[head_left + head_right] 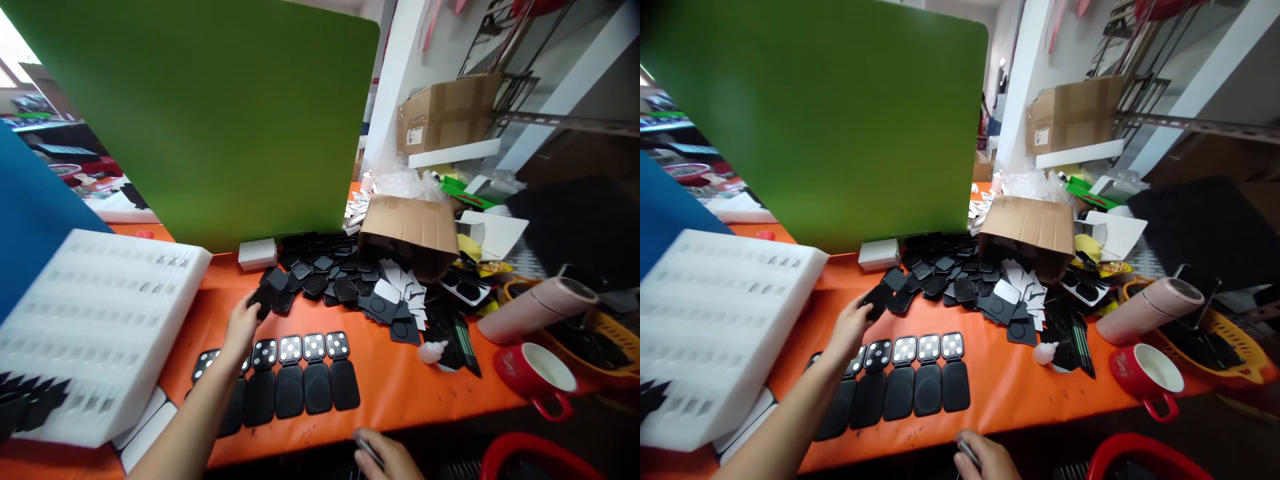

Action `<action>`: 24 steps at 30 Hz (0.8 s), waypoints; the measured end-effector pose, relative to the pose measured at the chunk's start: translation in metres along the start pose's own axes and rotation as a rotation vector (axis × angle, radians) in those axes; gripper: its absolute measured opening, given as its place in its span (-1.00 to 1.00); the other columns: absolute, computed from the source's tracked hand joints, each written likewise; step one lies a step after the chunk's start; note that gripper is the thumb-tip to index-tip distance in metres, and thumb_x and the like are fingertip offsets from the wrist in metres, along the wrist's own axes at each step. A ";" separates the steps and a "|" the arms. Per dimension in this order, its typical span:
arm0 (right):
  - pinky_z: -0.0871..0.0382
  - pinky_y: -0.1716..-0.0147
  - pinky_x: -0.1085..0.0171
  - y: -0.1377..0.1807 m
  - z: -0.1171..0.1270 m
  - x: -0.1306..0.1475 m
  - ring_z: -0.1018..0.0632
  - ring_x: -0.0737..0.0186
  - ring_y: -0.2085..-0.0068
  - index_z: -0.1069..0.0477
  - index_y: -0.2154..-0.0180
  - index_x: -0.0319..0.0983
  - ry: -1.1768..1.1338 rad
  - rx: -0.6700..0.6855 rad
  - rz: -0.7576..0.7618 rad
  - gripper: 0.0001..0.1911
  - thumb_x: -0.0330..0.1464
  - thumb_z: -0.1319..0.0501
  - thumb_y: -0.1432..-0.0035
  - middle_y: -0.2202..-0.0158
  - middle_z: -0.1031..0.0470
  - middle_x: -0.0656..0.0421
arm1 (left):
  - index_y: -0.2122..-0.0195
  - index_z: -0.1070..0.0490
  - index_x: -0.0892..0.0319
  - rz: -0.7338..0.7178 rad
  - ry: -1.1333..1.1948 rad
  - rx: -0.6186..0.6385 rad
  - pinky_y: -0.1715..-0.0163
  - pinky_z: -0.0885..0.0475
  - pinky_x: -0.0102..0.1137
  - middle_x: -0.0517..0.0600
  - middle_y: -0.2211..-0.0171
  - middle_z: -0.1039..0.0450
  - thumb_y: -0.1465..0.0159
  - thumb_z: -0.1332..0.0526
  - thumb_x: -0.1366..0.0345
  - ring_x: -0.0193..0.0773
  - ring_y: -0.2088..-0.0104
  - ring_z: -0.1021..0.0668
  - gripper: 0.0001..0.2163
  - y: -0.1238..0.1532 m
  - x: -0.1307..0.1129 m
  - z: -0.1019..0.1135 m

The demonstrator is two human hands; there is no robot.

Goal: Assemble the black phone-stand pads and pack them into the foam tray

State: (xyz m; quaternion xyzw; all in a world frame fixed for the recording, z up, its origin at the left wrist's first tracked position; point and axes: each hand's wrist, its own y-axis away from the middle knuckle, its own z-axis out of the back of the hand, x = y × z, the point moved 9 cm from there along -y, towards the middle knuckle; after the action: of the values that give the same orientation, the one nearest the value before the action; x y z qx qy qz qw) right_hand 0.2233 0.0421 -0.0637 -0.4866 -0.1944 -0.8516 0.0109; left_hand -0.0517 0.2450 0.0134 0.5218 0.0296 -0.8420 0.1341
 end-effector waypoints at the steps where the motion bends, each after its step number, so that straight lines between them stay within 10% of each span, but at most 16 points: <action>1: -0.30 0.31 0.34 -0.007 0.006 0.016 -0.47 0.19 0.31 -0.41 0.22 -0.21 -0.084 -0.033 0.002 -0.64 -0.12 -0.07 -0.06 0.35 -0.48 0.09 | -0.10 -0.13 0.26 0.025 0.065 0.033 0.19 -0.40 -0.31 0.15 0.05 -0.38 -0.20 0.07 0.39 -0.15 0.11 -0.48 -0.59 0.018 0.004 0.003; 9: 0.05 0.72 0.45 -0.080 0.026 0.086 -0.11 0.51 0.69 -0.26 0.40 -0.26 -0.730 -0.119 0.003 -0.62 -0.05 -0.09 -0.05 0.66 -0.17 0.33 | -0.03 -0.22 0.16 0.451 0.679 0.593 0.18 -0.40 -0.25 0.12 0.03 -0.36 -0.14 -0.16 0.27 -0.09 0.12 -0.48 -0.59 0.164 0.030 -0.039; 17: -0.07 0.67 0.45 -0.072 0.001 0.104 -0.20 0.48 0.64 -0.19 0.42 -0.24 -0.689 -0.113 0.002 -0.67 -0.08 -0.08 -0.08 0.60 -0.19 0.32 | -0.20 0.03 0.03 -0.240 -0.092 0.530 -0.11 -0.05 -0.12 0.03 -0.16 -0.12 -0.07 -0.20 0.25 -0.05 -0.13 -0.19 -0.34 0.165 -0.009 -0.045; 24: -0.25 0.42 0.38 -0.046 0.008 0.137 -0.41 0.35 0.37 -0.25 0.23 -0.22 -0.175 -0.016 0.159 -0.70 -0.18 0.11 -0.23 0.39 -0.34 0.20 | -0.11 -0.13 0.23 0.335 0.560 0.806 0.04 -0.28 -0.16 0.12 0.02 -0.36 -0.09 -0.07 0.34 -0.04 0.03 -0.41 -0.49 0.179 0.015 -0.079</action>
State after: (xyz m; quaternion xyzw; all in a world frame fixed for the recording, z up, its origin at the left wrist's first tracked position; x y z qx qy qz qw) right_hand 0.1486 0.1107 0.0390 -0.5728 -0.1487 -0.8040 0.0575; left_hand 0.0568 0.0854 -0.0193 0.7350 -0.3461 -0.5816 0.0422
